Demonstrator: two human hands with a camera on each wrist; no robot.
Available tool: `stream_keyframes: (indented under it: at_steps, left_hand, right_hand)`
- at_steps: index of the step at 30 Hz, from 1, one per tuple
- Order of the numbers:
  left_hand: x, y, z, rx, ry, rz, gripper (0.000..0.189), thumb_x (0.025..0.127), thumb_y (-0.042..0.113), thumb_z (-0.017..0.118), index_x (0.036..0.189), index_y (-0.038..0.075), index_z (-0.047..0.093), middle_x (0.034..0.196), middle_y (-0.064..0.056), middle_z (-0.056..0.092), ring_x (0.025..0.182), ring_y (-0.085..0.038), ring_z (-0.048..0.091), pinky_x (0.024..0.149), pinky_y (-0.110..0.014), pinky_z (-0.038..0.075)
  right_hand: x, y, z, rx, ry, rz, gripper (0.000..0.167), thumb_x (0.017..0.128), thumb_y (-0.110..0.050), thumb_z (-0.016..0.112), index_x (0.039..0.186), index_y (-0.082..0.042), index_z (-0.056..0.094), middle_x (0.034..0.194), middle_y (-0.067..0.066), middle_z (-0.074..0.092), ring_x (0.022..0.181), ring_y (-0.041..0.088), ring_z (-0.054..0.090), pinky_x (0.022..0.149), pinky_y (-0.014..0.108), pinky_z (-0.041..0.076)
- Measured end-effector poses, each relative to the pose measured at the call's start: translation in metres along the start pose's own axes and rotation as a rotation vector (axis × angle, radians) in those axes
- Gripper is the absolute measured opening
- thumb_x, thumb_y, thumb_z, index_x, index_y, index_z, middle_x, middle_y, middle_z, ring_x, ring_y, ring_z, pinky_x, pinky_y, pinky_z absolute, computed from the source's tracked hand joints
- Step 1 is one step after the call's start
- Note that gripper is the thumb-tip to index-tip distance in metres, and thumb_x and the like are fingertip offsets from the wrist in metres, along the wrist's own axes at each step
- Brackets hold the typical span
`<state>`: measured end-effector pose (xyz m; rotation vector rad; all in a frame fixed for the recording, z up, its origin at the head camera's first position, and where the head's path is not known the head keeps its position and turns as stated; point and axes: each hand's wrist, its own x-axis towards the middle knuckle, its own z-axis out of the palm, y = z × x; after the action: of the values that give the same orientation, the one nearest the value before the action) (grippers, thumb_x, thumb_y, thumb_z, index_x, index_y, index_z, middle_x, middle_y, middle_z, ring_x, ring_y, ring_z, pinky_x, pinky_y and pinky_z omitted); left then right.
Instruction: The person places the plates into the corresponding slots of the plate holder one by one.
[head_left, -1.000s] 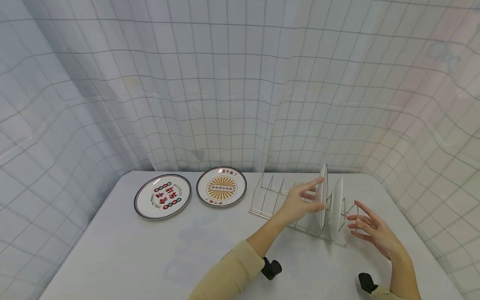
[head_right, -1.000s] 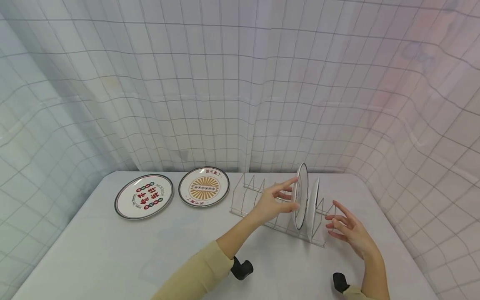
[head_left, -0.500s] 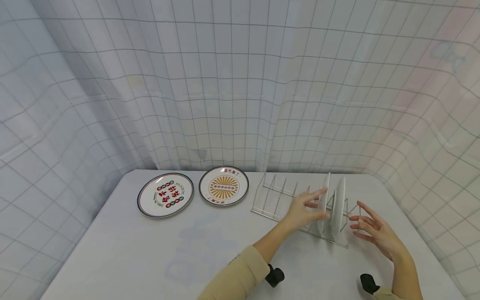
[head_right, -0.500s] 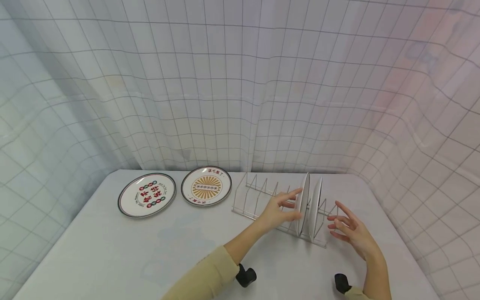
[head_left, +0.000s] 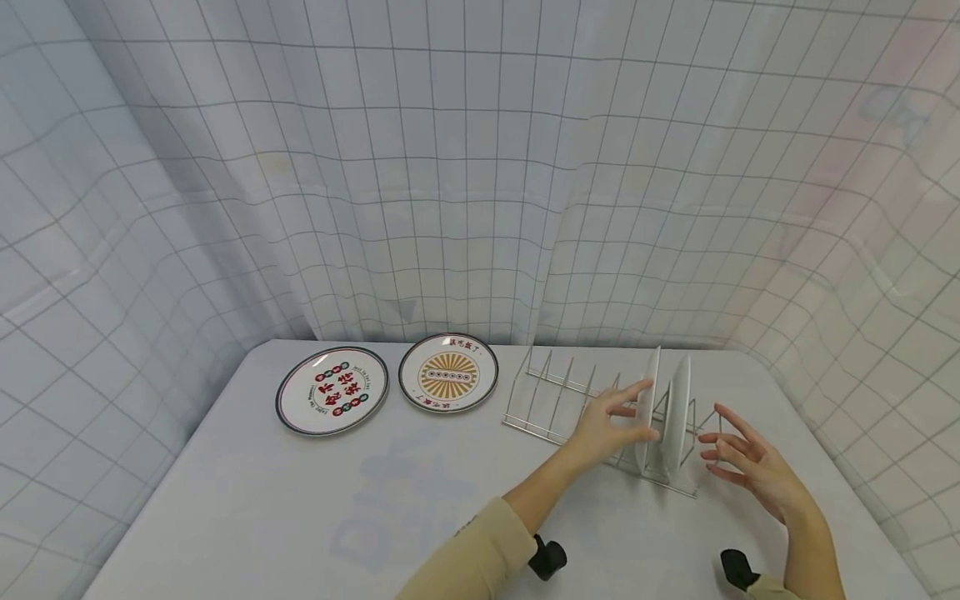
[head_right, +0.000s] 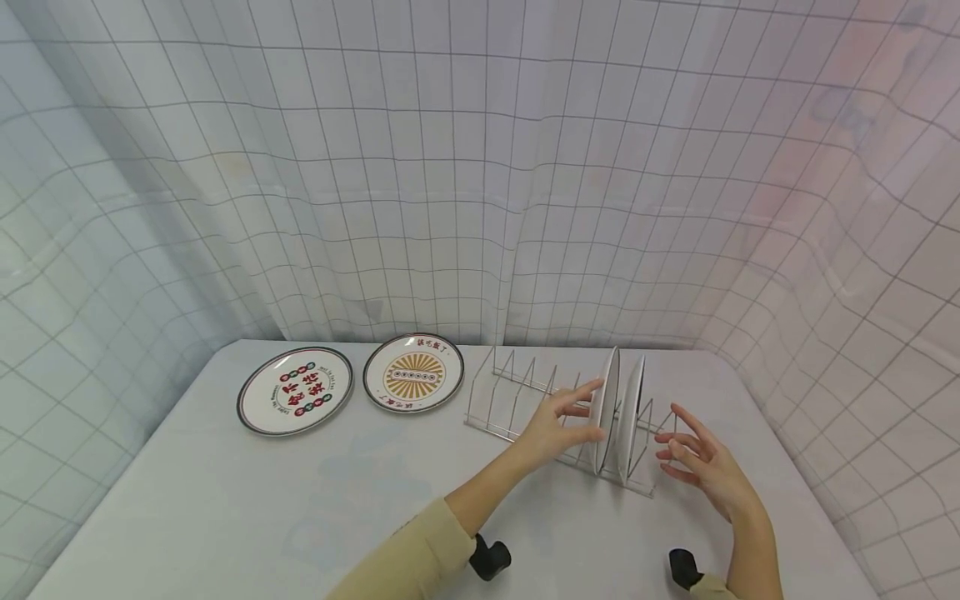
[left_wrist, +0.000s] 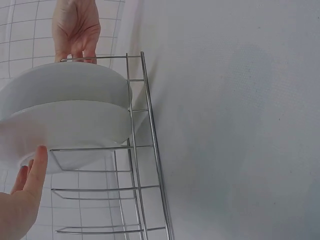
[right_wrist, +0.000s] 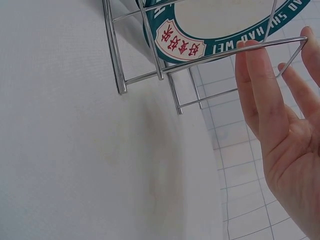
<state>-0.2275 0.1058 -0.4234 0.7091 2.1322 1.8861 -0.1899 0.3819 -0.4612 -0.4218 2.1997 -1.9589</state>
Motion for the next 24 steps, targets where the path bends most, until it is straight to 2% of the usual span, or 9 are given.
stream_keyframes:
  at_steps: [4, 8, 11, 15, 19, 22, 24]
  left_hand:
    - [-0.007, 0.001, -0.009, -0.076, 0.009, -0.002, 0.064, 0.078, 0.020, 0.072, 0.133, 0.040, 0.045, 0.138, 0.002, 0.039, 0.113, -0.011, 0.049, 0.081, -0.020, 0.048]
    - [-0.016, 0.001, -0.030, -0.128, 0.044, 0.063, 0.065, 0.080, 0.013, 0.071, 0.136, 0.030, 0.044, 0.132, 0.000, 0.045, 0.115, -0.018, 0.048, 0.084, -0.019, 0.048]
    - [-0.029, 0.008, -0.053, -0.124, 0.072, 0.117, 0.065, 0.081, 0.005, 0.068, 0.138, 0.017, 0.041, 0.130, -0.009, 0.045, 0.118, -0.030, 0.045, 0.092, -0.031, 0.047]
    - [-0.049, 0.015, -0.086, -0.097, 0.134, 0.179, 0.064, 0.081, -0.004, 0.064, 0.138, 0.001, 0.037, 0.128, -0.024, 0.042, 0.117, -0.041, 0.041, 0.094, -0.050, 0.043]
    - [-0.067, 0.006, -0.120, -0.094, 0.269, 0.219, 0.063, 0.079, -0.009, 0.063, 0.136, -0.006, 0.035, 0.126, -0.030, 0.040, 0.114, -0.045, 0.042, 0.093, -0.054, 0.041]
    - [-0.081, -0.003, -0.145, -0.105, 0.400, 0.194, 0.065, 0.078, -0.011, 0.063, 0.136, -0.006, 0.035, 0.126, -0.032, 0.040, 0.113, -0.047, 0.042, 0.094, -0.054, 0.040]
    - [-0.089, -0.014, -0.165, -0.100, 0.481, 0.164, 0.066, 0.078, -0.011, 0.064, 0.137, -0.002, 0.035, 0.126, -0.029, 0.042, 0.112, -0.041, 0.044, 0.095, -0.043, 0.044]
  right_hand:
    - [0.000, -0.001, 0.000, 0.013, -0.003, -0.001, 0.058, 0.098, -0.004, 0.036, 0.148, -0.023, 0.013, 0.113, -0.009, 0.059, 0.097, 0.006, 0.059, 0.081, 0.023, 0.051]
    - [0.000, -0.001, 0.001, 0.020, -0.010, -0.004, 0.058, 0.098, -0.003, 0.036, 0.148, -0.023, 0.013, 0.113, -0.008, 0.059, 0.097, 0.006, 0.059, 0.082, 0.023, 0.051]
    - [0.000, -0.001, 0.000, 0.013, -0.015, -0.005, 0.058, 0.098, -0.003, 0.035, 0.148, -0.023, 0.012, 0.114, -0.008, 0.058, 0.098, 0.006, 0.058, 0.083, 0.023, 0.051]
    - [-0.001, -0.001, -0.001, 0.011, -0.021, -0.006, 0.058, 0.099, -0.003, 0.034, 0.148, -0.024, 0.011, 0.115, -0.009, 0.057, 0.099, 0.007, 0.058, 0.083, 0.023, 0.051]
    - [-0.001, -0.001, -0.001, 0.011, -0.024, -0.007, 0.058, 0.099, -0.003, 0.034, 0.148, -0.024, 0.010, 0.116, -0.008, 0.057, 0.099, 0.007, 0.058, 0.083, 0.023, 0.051]
    - [-0.001, -0.002, 0.000, 0.013, -0.023, -0.005, 0.058, 0.099, -0.003, 0.033, 0.148, -0.024, 0.010, 0.116, -0.008, 0.057, 0.099, 0.007, 0.058, 0.083, 0.023, 0.051]
    - [-0.002, -0.002, 0.000, 0.016, -0.022, -0.007, 0.058, 0.099, -0.003, 0.033, 0.148, -0.024, 0.011, 0.115, -0.008, 0.057, 0.099, 0.007, 0.058, 0.083, 0.023, 0.051]
